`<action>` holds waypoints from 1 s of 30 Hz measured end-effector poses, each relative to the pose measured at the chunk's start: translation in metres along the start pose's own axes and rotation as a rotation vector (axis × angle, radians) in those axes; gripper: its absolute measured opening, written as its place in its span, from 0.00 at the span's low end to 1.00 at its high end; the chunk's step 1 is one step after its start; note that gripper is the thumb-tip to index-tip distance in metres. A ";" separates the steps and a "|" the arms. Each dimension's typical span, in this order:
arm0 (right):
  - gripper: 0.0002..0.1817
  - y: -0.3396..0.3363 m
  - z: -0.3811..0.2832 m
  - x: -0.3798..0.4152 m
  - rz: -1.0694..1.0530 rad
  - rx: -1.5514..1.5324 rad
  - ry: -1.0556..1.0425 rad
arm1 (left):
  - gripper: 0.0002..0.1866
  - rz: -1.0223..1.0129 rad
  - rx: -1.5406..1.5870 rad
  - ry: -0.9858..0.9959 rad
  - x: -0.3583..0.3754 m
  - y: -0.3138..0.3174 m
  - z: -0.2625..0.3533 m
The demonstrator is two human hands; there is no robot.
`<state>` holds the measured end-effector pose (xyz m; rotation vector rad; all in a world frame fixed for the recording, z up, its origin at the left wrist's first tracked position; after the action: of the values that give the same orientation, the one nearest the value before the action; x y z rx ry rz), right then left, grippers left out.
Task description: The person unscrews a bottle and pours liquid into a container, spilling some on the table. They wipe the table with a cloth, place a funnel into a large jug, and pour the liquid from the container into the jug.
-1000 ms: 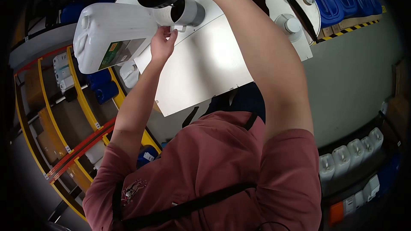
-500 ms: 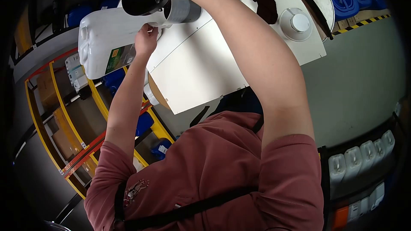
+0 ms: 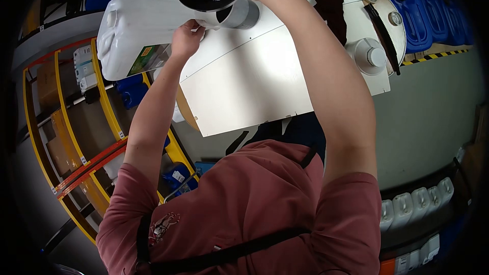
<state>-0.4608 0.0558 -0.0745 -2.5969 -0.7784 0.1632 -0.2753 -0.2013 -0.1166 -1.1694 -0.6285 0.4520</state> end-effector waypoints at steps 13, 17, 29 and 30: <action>0.14 -0.003 -0.013 -0.003 0.001 -0.067 0.012 | 0.17 -0.072 0.027 -0.025 -0.006 0.009 -0.004; 0.15 -0.007 -0.018 0.003 0.014 -0.093 0.023 | 0.22 -0.389 0.240 -0.185 -0.009 0.006 0.000; 0.15 -0.027 -0.029 0.033 0.036 -0.175 0.049 | 0.18 -0.641 0.940 -0.421 0.070 0.028 -0.039; 0.15 -0.026 -0.030 0.036 0.033 -0.184 0.050 | 0.17 -0.621 0.933 -0.419 0.076 0.029 -0.043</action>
<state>-0.4371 0.0841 -0.0358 -2.7755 -0.7660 0.0370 -0.1896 -0.1739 -0.1380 0.0347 -0.9521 0.3798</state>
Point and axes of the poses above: each hand's wrist, its own x-axis away from the middle knuckle, its own y-axis out of the palm, z = x × y, the point moved 3 cm from there along -x, towards the middle knuckle, and after that the axes turned 11 degrees about -y, right-handed, at the moved point
